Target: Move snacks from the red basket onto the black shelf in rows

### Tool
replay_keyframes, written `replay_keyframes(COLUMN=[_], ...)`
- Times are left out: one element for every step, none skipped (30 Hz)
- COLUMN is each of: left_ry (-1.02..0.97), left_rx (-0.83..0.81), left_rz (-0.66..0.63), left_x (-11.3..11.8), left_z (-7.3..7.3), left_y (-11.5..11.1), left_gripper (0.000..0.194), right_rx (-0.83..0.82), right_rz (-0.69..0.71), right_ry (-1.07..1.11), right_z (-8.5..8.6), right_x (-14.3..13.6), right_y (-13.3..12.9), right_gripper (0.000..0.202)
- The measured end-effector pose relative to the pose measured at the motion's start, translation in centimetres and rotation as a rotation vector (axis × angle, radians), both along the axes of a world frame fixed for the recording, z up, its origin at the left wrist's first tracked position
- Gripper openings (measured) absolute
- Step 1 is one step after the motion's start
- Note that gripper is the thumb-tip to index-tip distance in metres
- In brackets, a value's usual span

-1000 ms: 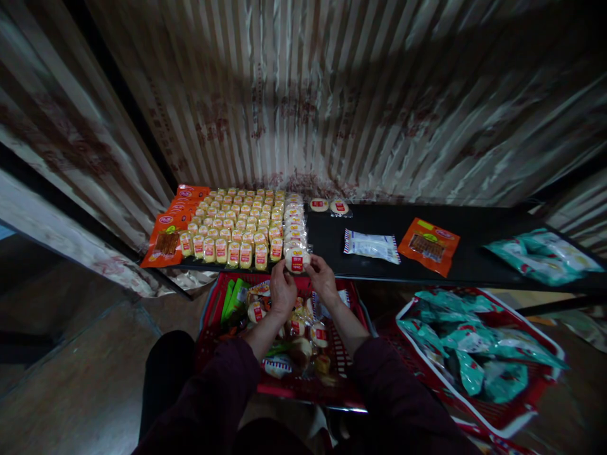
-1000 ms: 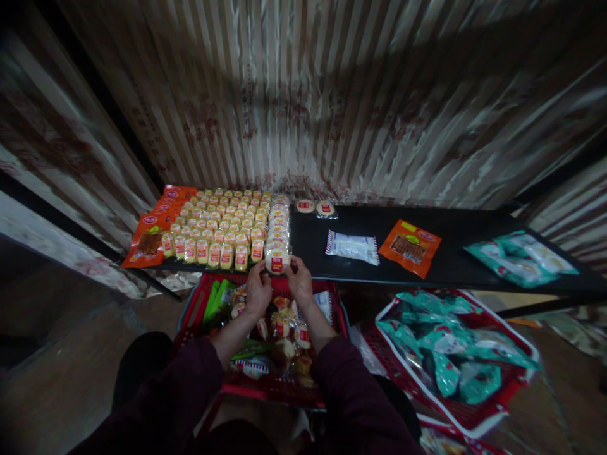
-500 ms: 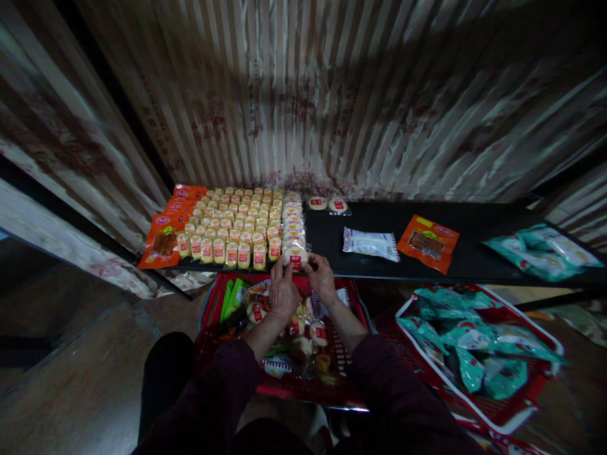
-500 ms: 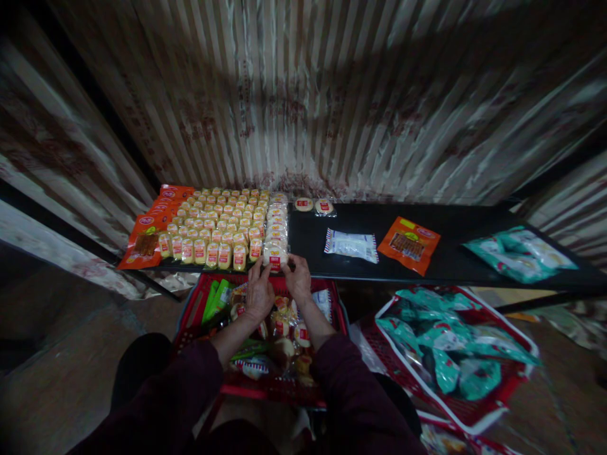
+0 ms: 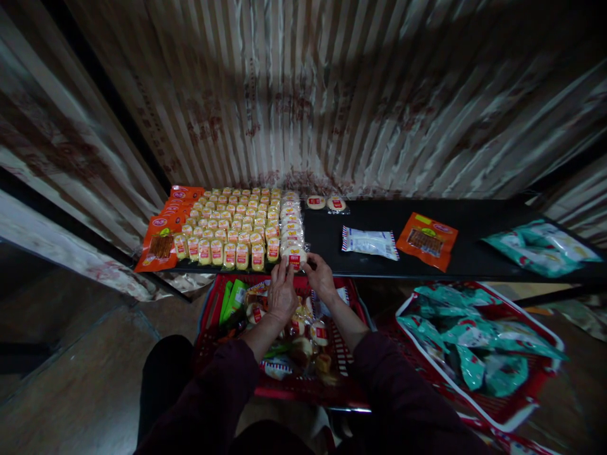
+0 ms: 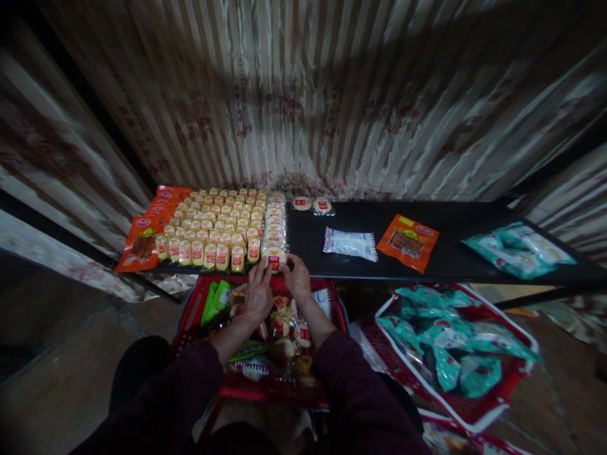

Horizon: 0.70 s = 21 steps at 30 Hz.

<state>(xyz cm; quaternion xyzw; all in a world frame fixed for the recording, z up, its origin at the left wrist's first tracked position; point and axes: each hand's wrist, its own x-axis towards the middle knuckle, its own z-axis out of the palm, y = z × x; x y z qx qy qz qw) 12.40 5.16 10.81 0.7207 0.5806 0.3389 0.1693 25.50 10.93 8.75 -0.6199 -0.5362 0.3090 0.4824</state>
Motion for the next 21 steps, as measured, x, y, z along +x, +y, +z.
replay_keyframes(left_ry=[0.000,0.003,0.011,0.021,0.033,0.048,0.065,0.083,0.103,0.122,0.139,0.153,0.164,0.172,0.179,0.184,0.188,0.191,0.193,0.194,0.195], left_rx=[0.003,0.005,0.005,0.005,0.006,0.009,0.014,0.019,0.025,0.030,0.037,0.044,0.053,0.062,0.071,0.079,0.086,0.091,0.097,0.102,0.106], left_rz=[0.000,0.000,0.000,0.001,0.000,-0.001,-0.001,-0.001,0.001,0.003,0.005,0.007,0.008,0.007,0.006,0.006,0.006,0.006,0.005,0.001,-0.003], left_x=[0.03,0.07,0.12,0.16,0.20,0.22,0.23,0.23,0.21,0.17,0.13,0.09,0.06,0.03,0.02,0.02,0.03,0.06,0.09,0.13,0.16], left_z=[-0.03,-0.03,0.00,0.05,0.10,0.16,0.20,0.23,0.24,0.22,0.19,0.14,0.09,0.03,-0.02,-0.06,-0.09,-0.12,-0.14,-0.16,-0.16], left_y=[0.04,0.08,0.13,0.18,0.23,0.28,0.34,0.40,0.45,0.50,0.54,0.58,0.61,0.64,0.66,0.69,0.73,0.78,0.85,0.93,1.02], left_gripper=[0.066,0.067,0.067,0.066,0.066,0.065,0.065,0.065,0.064,0.064,0.064,0.064,0.063,0.063,0.063,0.061,0.060,0.058,0.058,0.057,0.057], right_rx=[-0.003,-0.005,-0.004,-0.002,0.000,0.001,0.000,-0.003,-0.007,-0.010,-0.011,-0.010,-0.009,-0.009,-0.010,-0.011,-0.012,-0.010,-0.006,-0.001,0.002], right_rz=[0.000,0.000,0.000,0.000,-0.002,-0.003,-0.004,-0.004,-0.004,-0.004,-0.002,0.002,0.007,0.011,0.011,0.008,0.003,-0.005,-0.014,-0.022,-0.028], right_ry=[0.003,0.003,0.002,0.002,0.001,0.001,0.002,0.002,0.003,0.001,-0.002,-0.005,-0.010,-0.016,-0.023,-0.029,-0.035,-0.041,-0.047,-0.052,-0.055], right_z=[0.00,0.00,-0.02,-0.05,-0.09,-0.13,-0.18,-0.23,-0.28,-0.32,-0.36,-0.39,-0.41,-0.41,-0.39,-0.37,-0.33,-0.28,-0.22,-0.16,-0.10], right_x=[0.00,0.01,0.02,0.03,0.03,0.02,0.00,-0.02,-0.05,-0.07,-0.09,-0.11,-0.12,-0.14,-0.17,-0.20,-0.24,-0.28,-0.33,-0.37,-0.41], right_y=[0.05,0.10,0.16,0.23,0.31,0.39,0.47,0.56,0.63,0.70,0.75,0.79,0.82,0.83,0.84,0.83,0.82,0.80,0.78,0.77,0.77], right_gripper=[0.032,0.032,0.031,0.031,0.030,0.030,0.029,0.029,0.028,0.028,0.028,0.028,0.028,0.028,0.028,0.028,0.028,0.028,0.028,0.028,0.027])
